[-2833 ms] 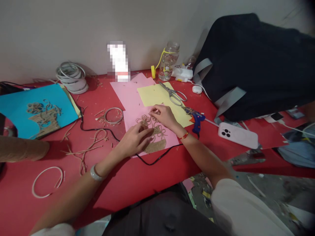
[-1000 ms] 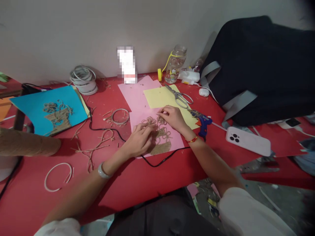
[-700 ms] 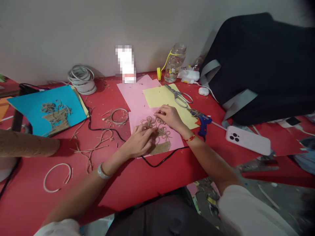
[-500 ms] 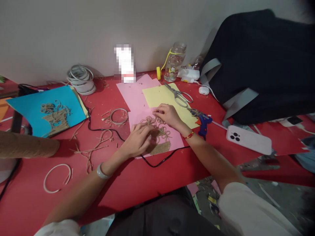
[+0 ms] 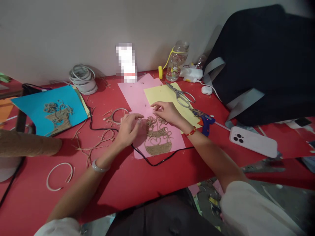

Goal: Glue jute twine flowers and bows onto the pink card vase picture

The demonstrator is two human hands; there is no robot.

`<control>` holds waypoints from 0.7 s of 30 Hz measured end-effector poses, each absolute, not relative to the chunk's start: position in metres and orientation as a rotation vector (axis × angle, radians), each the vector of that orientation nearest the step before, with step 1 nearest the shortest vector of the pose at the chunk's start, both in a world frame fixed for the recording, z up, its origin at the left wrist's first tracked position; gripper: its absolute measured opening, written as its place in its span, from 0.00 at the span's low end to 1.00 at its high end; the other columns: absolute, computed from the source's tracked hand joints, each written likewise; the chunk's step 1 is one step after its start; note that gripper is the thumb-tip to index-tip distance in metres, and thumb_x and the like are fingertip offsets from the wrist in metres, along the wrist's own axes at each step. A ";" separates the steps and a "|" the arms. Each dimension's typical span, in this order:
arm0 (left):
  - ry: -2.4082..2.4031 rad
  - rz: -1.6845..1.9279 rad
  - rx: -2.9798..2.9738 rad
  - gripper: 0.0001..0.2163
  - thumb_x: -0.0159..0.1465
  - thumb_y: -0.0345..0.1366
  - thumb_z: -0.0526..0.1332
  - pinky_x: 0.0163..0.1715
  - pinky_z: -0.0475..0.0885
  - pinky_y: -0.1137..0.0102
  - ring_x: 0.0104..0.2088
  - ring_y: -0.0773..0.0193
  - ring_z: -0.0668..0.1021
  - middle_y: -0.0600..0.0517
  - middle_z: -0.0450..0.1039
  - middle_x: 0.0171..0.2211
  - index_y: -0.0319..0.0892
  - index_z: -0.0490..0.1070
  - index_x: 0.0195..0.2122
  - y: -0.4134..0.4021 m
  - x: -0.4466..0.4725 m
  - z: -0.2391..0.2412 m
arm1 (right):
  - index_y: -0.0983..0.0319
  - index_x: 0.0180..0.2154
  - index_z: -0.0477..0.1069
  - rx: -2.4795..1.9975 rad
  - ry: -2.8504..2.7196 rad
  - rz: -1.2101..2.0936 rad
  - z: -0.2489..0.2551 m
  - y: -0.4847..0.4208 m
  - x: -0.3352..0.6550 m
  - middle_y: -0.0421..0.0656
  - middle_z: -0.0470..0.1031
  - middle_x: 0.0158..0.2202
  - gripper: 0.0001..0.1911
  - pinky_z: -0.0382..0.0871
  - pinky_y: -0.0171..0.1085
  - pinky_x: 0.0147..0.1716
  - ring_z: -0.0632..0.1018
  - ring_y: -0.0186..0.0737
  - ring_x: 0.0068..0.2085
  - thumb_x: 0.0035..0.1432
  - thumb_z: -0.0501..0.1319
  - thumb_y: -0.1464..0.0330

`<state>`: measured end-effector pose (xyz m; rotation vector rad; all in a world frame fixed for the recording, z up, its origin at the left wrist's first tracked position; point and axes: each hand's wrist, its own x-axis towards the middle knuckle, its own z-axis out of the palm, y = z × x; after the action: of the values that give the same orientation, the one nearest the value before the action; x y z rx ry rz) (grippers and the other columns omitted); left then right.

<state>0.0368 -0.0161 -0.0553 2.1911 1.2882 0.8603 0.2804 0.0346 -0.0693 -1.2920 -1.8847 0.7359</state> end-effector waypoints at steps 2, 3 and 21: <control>1.296 0.853 2.198 0.14 0.74 0.42 0.51 0.55 0.63 0.54 0.51 0.53 0.74 0.47 0.78 0.50 0.43 0.73 0.49 -0.015 0.036 -0.057 | 0.57 0.49 0.78 -1.319 -1.853 0.749 -0.067 0.034 0.280 0.40 0.83 0.35 0.19 0.72 0.36 0.37 0.82 0.40 0.36 0.55 0.68 0.74; 1.303 0.847 2.200 0.14 0.74 0.42 0.51 0.55 0.63 0.54 0.51 0.52 0.74 0.47 0.78 0.50 0.43 0.73 0.49 -0.015 0.036 -0.058 | 0.56 0.51 0.77 -1.326 -1.836 0.754 -0.067 0.034 0.279 0.39 0.83 0.34 0.21 0.72 0.36 0.37 0.82 0.40 0.35 0.55 0.69 0.74; 1.321 0.787 2.224 0.15 0.74 0.42 0.51 0.53 0.63 0.54 0.49 0.51 0.74 0.46 0.79 0.49 0.43 0.74 0.48 -0.012 0.036 -0.064 | 0.61 0.37 0.83 -1.222 -1.915 0.620 -0.067 0.042 0.277 0.45 0.83 0.38 0.06 0.72 0.38 0.40 0.80 0.41 0.38 0.60 0.66 0.68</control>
<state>0.0357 -0.0120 -0.0637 2.2240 1.3212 0.7866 0.2767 0.0418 -0.0670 -1.2223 -1.9152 0.6201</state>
